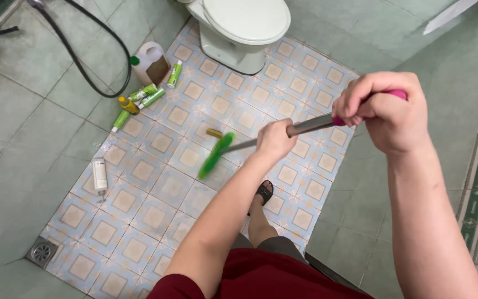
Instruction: Sweeping the tiled bathroom floor using a broom.
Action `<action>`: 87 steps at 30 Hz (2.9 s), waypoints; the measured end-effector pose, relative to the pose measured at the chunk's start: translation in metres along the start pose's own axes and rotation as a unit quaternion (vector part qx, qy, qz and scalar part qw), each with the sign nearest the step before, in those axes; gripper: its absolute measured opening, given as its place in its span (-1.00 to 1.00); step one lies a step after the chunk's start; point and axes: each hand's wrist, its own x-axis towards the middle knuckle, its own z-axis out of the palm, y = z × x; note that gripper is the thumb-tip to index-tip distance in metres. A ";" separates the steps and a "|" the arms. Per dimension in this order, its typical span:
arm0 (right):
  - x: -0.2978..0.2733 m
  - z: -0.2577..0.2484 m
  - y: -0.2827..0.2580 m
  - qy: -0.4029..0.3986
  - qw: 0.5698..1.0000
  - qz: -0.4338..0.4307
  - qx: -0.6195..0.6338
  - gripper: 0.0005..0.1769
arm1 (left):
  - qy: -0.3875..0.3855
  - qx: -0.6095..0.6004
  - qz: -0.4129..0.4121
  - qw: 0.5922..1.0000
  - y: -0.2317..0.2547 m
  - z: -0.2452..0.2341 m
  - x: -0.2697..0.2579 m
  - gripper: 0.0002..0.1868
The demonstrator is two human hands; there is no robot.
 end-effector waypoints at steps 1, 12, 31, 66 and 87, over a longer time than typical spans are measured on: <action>-0.003 -0.003 0.011 0.001 1.000 0.001 0.000 -0.81 | -0.002 0.000 0.000 1.000 -0.004 -0.001 0.007 -0.78; -0.026 0.102 0.243 0.074 0.994 0.040 0.063 -0.80 | 0.191 0.214 0.054 0.956 -0.241 -0.021 0.029 -0.65; 0.062 0.162 0.078 -0.122 0.991 0.016 0.057 -0.85 | 0.296 0.031 -0.030 0.954 -0.130 -0.104 -0.060 -0.58; 0.105 0.325 0.113 -0.546 0.832 0.098 0.019 -0.87 | 0.396 -0.086 -0.170 0.898 -0.283 -0.154 -0.240 -0.78; 0.094 0.243 0.129 -0.369 0.912 0.084 0.160 -0.83 | 0.234 0.023 -0.260 0.937 -0.238 -0.141 -0.180 -0.82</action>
